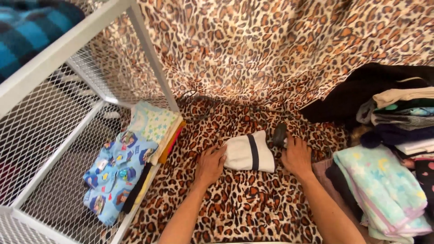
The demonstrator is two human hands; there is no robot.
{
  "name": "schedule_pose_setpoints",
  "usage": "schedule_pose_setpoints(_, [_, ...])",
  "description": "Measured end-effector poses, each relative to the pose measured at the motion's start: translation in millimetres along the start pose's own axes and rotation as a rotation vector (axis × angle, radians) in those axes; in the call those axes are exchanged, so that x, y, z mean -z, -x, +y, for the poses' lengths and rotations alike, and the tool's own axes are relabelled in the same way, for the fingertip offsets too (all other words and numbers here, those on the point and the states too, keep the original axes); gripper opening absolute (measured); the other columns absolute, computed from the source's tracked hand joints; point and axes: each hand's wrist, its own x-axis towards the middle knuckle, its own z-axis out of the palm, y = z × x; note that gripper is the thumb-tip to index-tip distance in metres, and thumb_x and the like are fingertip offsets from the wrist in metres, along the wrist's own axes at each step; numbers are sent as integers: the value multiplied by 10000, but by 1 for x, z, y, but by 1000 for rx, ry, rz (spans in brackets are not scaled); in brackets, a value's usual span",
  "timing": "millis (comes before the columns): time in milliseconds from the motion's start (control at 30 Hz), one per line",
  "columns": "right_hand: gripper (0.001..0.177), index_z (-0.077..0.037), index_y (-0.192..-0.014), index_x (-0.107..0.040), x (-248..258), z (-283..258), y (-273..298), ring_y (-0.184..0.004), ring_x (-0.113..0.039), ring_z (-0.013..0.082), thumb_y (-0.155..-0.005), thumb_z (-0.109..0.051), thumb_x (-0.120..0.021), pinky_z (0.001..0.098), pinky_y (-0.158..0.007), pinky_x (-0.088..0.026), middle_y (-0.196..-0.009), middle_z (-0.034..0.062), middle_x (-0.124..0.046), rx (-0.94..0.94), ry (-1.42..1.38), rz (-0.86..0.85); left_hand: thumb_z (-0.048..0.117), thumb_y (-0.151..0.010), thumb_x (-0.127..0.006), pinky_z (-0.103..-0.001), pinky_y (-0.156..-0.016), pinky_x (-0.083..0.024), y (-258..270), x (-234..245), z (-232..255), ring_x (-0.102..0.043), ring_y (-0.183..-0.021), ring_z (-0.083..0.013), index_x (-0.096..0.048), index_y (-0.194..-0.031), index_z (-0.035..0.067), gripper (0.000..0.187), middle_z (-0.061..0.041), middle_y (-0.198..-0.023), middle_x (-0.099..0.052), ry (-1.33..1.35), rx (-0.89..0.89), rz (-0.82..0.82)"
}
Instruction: Scanning and folding various items of clothing including a hat, a patterned shirt, and a small cloth on a leopard-print surface.
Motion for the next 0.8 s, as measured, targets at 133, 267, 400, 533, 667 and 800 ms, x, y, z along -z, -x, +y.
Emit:
schedule_pose_setpoints(133, [667,-9,-1505,-500,29,-45,8,-1387,-413,474,-846,-76,-585,661,-1070,-359,-1484,269,-464,-45,-186,3,325,-1095,-377,-470,-1146,-360,-5,0,-1,-491,-1391,-315,-554,-1471,120,463,-146,-1336,-674,-39,-5,-32])
schedule_pose_setpoints(267, [917,-162,-1619,-271,27,-93,34,-1518,-220,362,-764,-390,-511,522,-1227,-164,-1632,133,-276,312,-100,-2,434,-1052,-343,-508,-1192,-227,-5,-12,0,-250,-1504,-326,-364,-1568,134,597,-166,-1571,-323,-227,-85,-52])
schedule_pose_setpoints(400, [708,-154,-1610,-304,0,-105,48,-1539,-244,279,-942,-290,-497,503,-1245,-145,-1661,60,-316,254,-252,-130,236,-933,-623,-521,-1189,-286,1,-32,-18,-352,-1479,-338,-408,-1550,89,670,-143,-1594,-411,-287,-464,-49])
schedule_pose_setpoints(533, [659,-210,-1541,-423,-2,-104,48,-1533,-288,305,-897,-259,-554,690,-1159,-221,-1619,25,-410,96,-242,-134,259,-968,-599,-507,-1199,-282,-3,-37,-22,-368,-1474,-320,-389,-1550,74,647,-156,-1601,-399,-243,-372,-33])
schedule_pose_setpoints(667, [591,-241,-1487,-502,-8,-91,46,-1443,-414,314,-919,-83,-527,552,-1117,-383,-1526,36,-512,51,-333,-177,57,-989,-562,-455,-1071,-461,-2,-51,-36,-537,-1334,-301,-623,-1355,115,376,-93,-1410,-609,-273,-483,186])
schedule_pose_setpoints(800, [535,-254,-1387,-642,0,-93,50,-1280,-618,246,-907,-19,-614,360,-1018,-537,-1373,25,-666,198,-299,150,12,-987,-559,-351,-1007,-574,2,-52,-33,-641,-1221,-264,-714,-1262,123,333,-65,-1296,-706,-221,-565,428])
